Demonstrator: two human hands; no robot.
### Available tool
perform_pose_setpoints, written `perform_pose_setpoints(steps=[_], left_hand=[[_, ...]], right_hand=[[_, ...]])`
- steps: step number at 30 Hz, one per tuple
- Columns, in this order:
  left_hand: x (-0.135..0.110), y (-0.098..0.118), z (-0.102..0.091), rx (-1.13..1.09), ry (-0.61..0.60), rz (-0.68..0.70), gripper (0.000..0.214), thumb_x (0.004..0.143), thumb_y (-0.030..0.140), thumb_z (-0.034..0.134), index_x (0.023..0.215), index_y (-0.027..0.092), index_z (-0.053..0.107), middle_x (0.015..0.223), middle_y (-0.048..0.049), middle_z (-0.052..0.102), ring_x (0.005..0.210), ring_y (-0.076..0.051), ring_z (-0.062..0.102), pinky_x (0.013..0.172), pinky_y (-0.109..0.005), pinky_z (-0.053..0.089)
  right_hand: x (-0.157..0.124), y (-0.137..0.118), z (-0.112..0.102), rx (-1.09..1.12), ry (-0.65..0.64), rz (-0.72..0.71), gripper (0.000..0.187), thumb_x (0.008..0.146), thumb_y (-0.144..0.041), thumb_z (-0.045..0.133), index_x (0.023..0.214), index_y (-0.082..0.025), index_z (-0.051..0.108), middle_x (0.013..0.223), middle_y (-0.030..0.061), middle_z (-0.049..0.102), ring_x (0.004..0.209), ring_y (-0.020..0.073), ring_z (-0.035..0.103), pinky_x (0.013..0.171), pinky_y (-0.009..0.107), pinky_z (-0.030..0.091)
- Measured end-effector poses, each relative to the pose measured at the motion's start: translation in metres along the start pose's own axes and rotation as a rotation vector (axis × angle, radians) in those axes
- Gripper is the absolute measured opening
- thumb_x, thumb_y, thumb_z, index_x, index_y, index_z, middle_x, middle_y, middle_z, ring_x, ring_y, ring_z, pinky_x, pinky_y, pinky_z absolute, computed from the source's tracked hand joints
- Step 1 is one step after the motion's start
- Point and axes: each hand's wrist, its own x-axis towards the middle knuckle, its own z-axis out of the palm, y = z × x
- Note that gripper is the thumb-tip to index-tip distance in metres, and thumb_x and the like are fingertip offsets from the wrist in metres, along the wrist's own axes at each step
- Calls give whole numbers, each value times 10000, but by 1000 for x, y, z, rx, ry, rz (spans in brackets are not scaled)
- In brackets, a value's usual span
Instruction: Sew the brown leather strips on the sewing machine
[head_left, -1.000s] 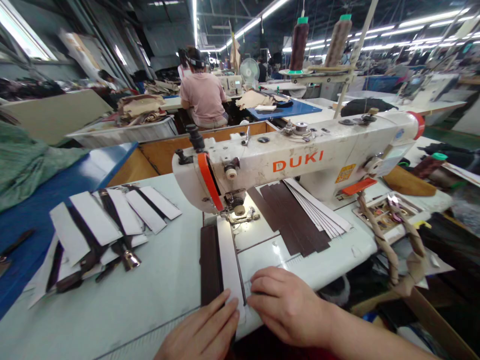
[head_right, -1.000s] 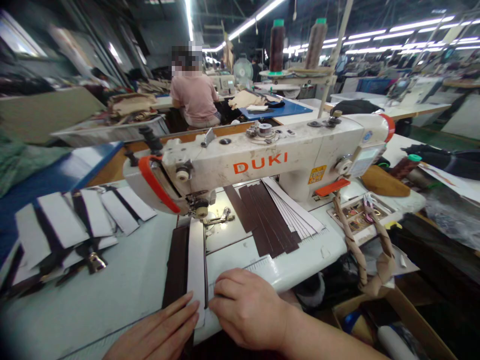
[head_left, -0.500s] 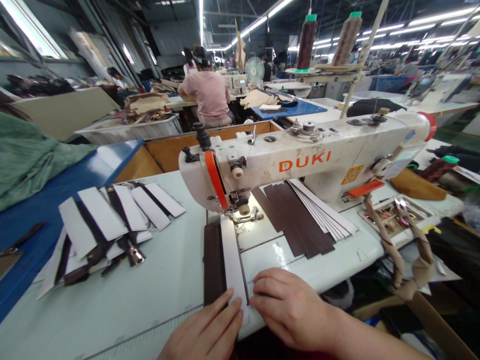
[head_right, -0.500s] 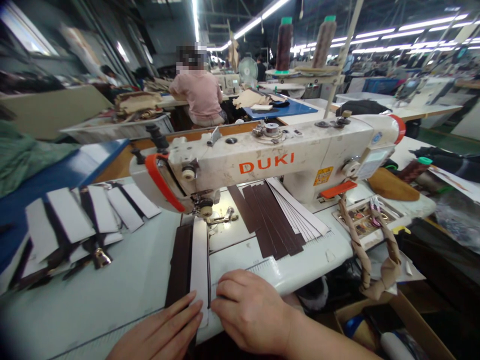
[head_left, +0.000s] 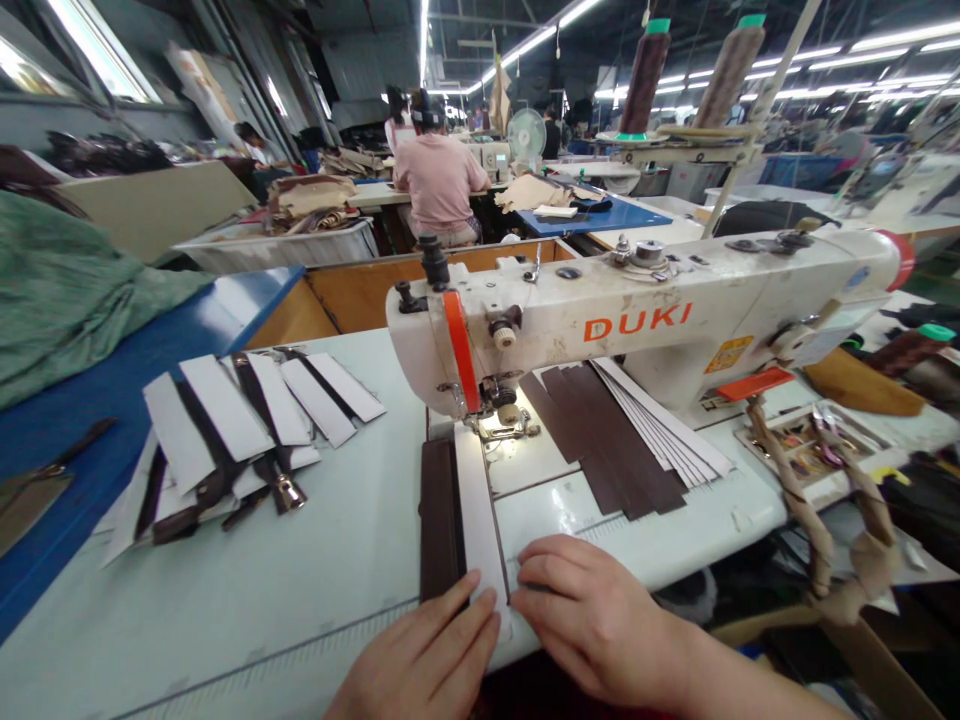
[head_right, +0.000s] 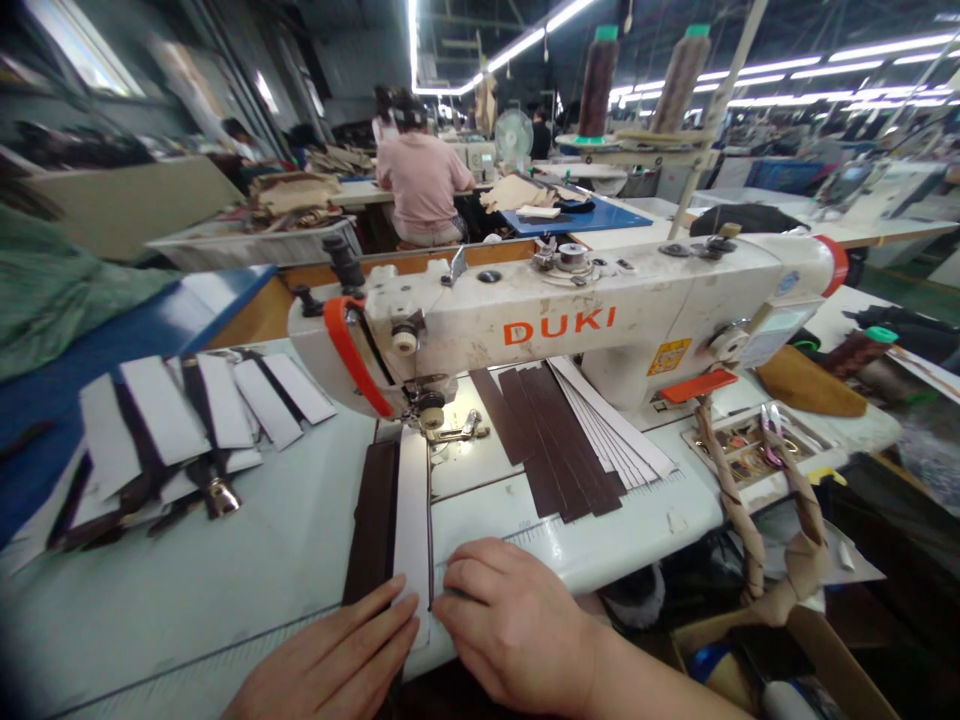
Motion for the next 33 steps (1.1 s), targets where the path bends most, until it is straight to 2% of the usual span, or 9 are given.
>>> perform_pose_setpoints(steps=[6,11,15,22,28,33], left_hand=[[7,4,-2,-4,65,-29,338,923,74,348,989,150,670,1059,-63,707,1060,-198,633,826,-266,547],[12,5,-11,-8,-40,-71,314,924,85,370,1016,142,665,1035,-64,714,1038,-192,645,824,-260,552],[11,5,-12,-32,-37,-86,302,886,80,390,1001,132,664,1012,-87,714,1042,-188,644,847,-255,548],[12,2,-9,-29,-1,-70,289,836,59,415,970,115,665,977,-89,723,1011,-193,661,833,-245,555],[8,3,-6,-10,4,-80,252,849,76,450,958,139,667,977,-64,725,1012,-177,661,829,-224,545],[15,-5,-6,-27,-3,-92,270,884,93,417,962,134,672,963,-68,726,981,-171,673,813,-213,550]], right_hand=[[4,-3,-2,-8,-23,-11,270,878,-72,427,1095,-100,586,927,114,618,953,216,540,882,342,485],[8,-3,-1,-48,-142,-33,237,910,-101,420,1076,-105,589,876,98,611,905,218,533,847,348,485],[12,-3,-1,-84,-215,-43,192,929,-104,415,975,-114,601,851,80,607,865,207,521,845,343,471],[18,-2,-2,-156,-200,-126,196,930,-106,421,905,-131,614,804,58,613,799,195,521,911,351,421],[19,-1,-2,-157,-176,-130,180,930,-123,439,921,-147,617,794,49,621,788,190,521,910,340,396],[22,6,-1,-172,-186,-112,208,946,-128,411,895,-147,612,780,41,608,773,186,487,894,351,384]])
